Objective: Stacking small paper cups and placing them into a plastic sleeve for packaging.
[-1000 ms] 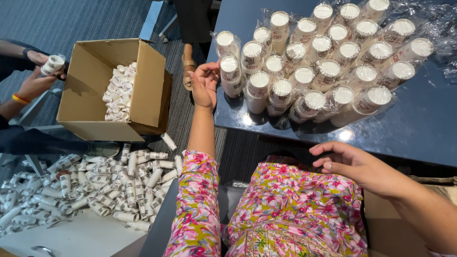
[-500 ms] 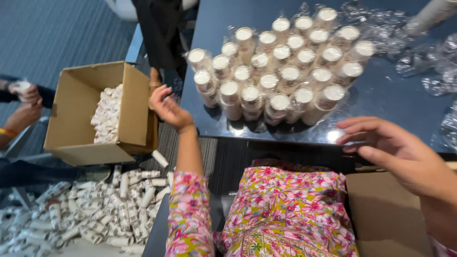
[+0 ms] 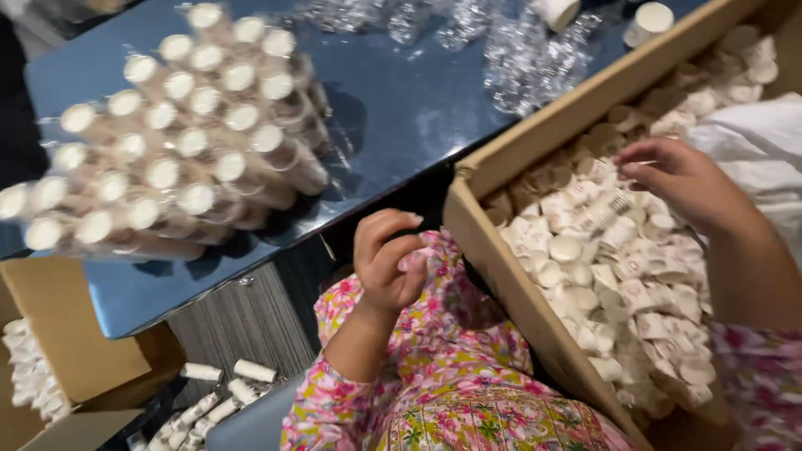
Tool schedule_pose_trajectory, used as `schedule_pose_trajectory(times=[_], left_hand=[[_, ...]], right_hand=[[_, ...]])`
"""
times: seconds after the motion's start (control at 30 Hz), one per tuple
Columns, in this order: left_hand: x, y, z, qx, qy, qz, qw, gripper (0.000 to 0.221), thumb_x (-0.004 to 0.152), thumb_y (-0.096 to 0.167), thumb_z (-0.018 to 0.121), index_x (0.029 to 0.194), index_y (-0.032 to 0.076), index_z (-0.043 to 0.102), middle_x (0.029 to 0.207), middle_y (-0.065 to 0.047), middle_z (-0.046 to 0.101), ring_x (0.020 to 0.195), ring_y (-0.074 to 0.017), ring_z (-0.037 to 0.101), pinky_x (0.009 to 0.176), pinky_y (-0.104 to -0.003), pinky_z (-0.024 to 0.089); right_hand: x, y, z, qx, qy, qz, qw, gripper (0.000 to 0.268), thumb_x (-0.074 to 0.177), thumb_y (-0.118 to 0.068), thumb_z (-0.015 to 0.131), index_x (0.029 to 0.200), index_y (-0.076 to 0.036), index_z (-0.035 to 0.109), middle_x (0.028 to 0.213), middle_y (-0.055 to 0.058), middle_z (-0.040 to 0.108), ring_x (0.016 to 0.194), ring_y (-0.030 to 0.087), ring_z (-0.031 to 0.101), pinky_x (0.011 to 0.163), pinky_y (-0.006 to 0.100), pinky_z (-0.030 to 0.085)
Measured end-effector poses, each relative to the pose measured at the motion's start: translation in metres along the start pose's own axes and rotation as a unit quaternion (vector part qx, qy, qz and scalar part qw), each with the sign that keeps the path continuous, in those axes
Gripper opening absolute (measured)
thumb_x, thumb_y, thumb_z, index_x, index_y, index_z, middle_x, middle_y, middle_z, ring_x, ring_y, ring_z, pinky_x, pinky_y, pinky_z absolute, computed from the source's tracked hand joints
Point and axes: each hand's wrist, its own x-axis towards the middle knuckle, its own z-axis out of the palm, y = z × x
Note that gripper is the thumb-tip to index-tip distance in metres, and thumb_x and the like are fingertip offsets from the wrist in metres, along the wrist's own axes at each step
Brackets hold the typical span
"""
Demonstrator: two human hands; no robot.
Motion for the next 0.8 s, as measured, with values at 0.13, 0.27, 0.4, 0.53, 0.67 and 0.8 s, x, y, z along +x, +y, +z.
schedule_pose_trajectory(times=[0.13,0.27,0.4,0.53,0.67,0.8], left_hand=[[0.034,0.039,0.090,-0.140,-0.044,-0.071,0.987,0.013,0.100,0.016,0.066,0.108,0.007,0.068,0.120,-0.013,0.064,0.112,-0.0285,0.064,0.099,-0.039,0.054],[0.043,0.028,0.161,-0.277,-0.120,-0.198,0.933,0.019,0.105,0.017,0.066,0.119,0.004,0.063,0.130,-0.012,0.058,0.112,-0.0222,0.064,0.097,-0.033,0.055],[0.042,0.010,0.180,-0.106,-0.252,-0.329,0.904,0.037,0.093,0.022,0.071,0.124,0.005,0.060,0.123,-0.013,0.058,0.094,-0.0210,0.069,0.081,-0.032,0.057],[0.041,0.011,0.176,-0.116,-0.228,-0.328,0.909,0.033,0.097,0.023,0.068,0.124,0.006,0.061,0.123,-0.012,0.060,0.095,-0.0190,0.073,0.080,-0.031,0.059],[0.041,0.014,0.175,-0.124,-0.225,-0.337,0.906,0.034,0.096,0.023,0.069,0.123,0.005,0.061,0.123,-0.013,0.060,0.097,-0.0207,0.073,0.080,-0.032,0.060],[0.020,-0.008,0.185,-0.066,-0.228,-0.225,0.945,0.045,0.092,0.022,0.077,0.130,0.007,0.059,0.129,-0.015,0.063,0.118,-0.0311,0.070,0.100,-0.039,0.057]], right_hand=[[0.007,0.053,0.023,-0.050,0.007,0.014,0.999,0.030,0.099,-0.017,0.066,0.125,-0.003,0.064,0.115,0.005,0.069,0.102,0.015,0.065,0.084,0.032,0.054],[0.029,0.107,0.077,-0.080,0.006,-0.034,0.996,0.032,0.096,-0.017,0.069,0.125,-0.003,0.065,0.115,0.010,0.069,0.099,0.020,0.067,0.086,0.034,0.055],[0.054,0.135,0.117,-0.230,0.185,-0.211,0.932,0.050,0.084,-0.009,0.074,0.129,0.007,0.060,0.130,0.029,0.057,0.112,0.046,0.059,0.093,0.046,0.051],[0.085,0.154,0.124,-0.278,0.191,-0.129,0.933,0.041,0.093,-0.014,0.074,0.126,0.006,0.059,0.130,0.026,0.056,0.116,0.048,0.057,0.098,0.050,0.050],[0.078,0.135,0.124,-0.302,0.148,-0.094,0.937,0.025,0.092,-0.016,0.077,0.111,0.000,0.070,0.129,0.028,0.054,0.106,0.048,0.060,0.091,0.050,0.050],[0.072,0.157,0.117,-0.143,0.201,-0.120,0.962,0.017,0.095,-0.010,0.075,0.106,0.000,0.069,0.129,0.017,0.060,0.102,0.031,0.067,0.089,0.038,0.057]])
